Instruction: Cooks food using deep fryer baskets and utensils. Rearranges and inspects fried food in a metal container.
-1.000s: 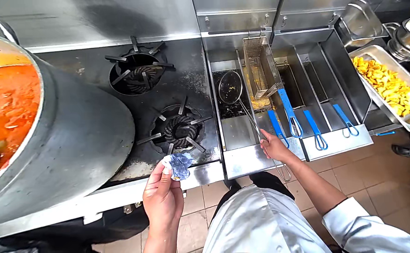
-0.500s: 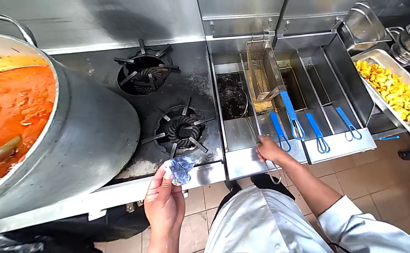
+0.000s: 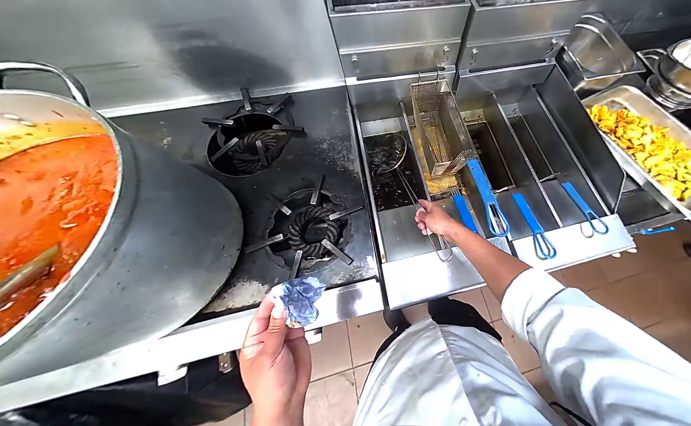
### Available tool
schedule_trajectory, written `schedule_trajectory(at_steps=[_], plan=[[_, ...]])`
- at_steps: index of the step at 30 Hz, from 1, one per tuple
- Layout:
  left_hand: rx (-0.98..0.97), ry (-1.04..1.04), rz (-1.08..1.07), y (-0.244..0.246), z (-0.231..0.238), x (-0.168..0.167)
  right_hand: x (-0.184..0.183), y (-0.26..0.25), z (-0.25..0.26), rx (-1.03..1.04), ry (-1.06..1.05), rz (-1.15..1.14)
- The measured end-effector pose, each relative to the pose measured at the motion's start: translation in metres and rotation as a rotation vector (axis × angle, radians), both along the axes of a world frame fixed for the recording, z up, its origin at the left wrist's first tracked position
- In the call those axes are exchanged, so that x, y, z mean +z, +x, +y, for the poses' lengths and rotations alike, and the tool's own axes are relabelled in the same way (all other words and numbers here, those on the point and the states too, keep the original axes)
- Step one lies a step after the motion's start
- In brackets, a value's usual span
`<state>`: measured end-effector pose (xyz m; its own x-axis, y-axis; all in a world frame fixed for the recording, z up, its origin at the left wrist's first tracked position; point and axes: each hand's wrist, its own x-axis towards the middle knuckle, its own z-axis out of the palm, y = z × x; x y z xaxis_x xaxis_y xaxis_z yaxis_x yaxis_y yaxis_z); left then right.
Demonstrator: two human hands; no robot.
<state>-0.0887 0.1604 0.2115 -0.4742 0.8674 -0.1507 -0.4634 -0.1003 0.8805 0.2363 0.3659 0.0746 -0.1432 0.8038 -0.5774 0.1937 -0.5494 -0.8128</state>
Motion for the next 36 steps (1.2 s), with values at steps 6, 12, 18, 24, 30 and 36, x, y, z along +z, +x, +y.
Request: schedule_trajectory(at_steps=[6,12,18,24,30,36], plan=[[-0.017,-0.028,-0.020,0.011,0.000,-0.002,0.026,0.007,-0.024,0.034,0.062,-0.079],[-0.087,-0.059,-0.149,0.034,0.018,-0.005,0.100,0.010,-0.050,-0.139,0.109,0.153],[-0.143,-0.150,-0.344,0.070,0.033,-0.018,0.216,0.060,-0.074,-0.369,0.121,0.491],[-0.278,-0.165,-0.429,0.108,0.045,-0.021,0.267,0.185,-0.057,-0.300,0.346,0.629],[-0.290,-0.152,-0.347,0.130,0.050,-0.028,0.283,0.304,-0.010,-0.514,0.639,0.013],[-0.251,-0.116,-0.256,0.159,0.053,-0.038,0.186,0.419,0.082,-0.506,0.525,-0.861]])
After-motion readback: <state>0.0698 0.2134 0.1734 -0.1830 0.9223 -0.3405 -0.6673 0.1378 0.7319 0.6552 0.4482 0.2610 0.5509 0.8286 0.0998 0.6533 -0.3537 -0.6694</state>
